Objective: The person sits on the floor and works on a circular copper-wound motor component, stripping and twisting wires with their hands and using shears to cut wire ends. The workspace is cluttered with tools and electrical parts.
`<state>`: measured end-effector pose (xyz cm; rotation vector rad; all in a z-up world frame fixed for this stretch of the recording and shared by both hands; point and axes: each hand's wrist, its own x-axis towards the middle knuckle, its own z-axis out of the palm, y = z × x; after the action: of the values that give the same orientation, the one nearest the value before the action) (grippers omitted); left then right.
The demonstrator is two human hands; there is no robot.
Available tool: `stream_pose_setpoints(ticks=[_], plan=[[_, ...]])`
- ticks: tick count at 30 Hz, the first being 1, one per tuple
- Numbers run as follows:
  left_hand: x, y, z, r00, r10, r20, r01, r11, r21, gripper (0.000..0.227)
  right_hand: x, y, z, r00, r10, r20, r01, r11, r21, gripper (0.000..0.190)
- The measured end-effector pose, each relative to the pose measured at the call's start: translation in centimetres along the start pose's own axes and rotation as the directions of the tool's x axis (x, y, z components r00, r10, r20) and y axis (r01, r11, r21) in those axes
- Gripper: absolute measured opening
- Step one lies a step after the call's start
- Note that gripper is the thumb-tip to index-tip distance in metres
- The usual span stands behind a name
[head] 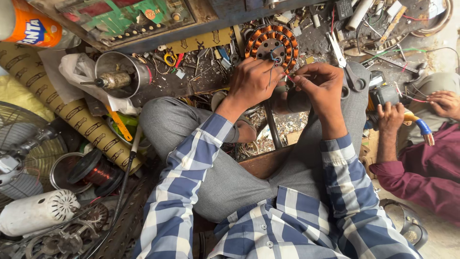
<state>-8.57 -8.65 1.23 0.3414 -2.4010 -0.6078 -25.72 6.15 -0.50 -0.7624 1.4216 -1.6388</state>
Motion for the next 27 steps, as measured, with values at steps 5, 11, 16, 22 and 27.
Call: stream_pose_setpoints(ticks=[5,11,16,22,27], plan=[[0.09,0.01,-0.09,0.999,-0.044,-0.015,0.044,0.999,-0.01,0.011,0.11,0.42,-0.36,0.998,-0.061,-0.016,0.06,0.998,-0.023,0.01],[0.01,0.14,-0.12,0.999,-0.03,-0.021,0.03,1.0,0.0,0.01,-0.09,0.56,-0.05,0.992,-0.112,-0.052,0.108,0.992,-0.071,0.009],[0.05,0.12,-0.22,1.0,-0.022,-0.011,0.022,1.0,0.019,0.007,-0.01,0.29,0.12,0.982,-0.188,-0.012,0.183,0.967,-0.179,0.01],[0.02,0.1,-0.08,1.0,-0.016,0.004,0.015,0.999,0.041,0.006,-0.01,0.3,0.3,0.982,-0.184,-0.039,0.174,0.967,-0.187,0.008],[0.0,-0.04,0.18,1.0,-0.003,-0.002,0.003,0.998,0.057,0.006,0.03,0.07,0.25,0.979,-0.203,-0.002,0.197,0.953,-0.231,0.008]])
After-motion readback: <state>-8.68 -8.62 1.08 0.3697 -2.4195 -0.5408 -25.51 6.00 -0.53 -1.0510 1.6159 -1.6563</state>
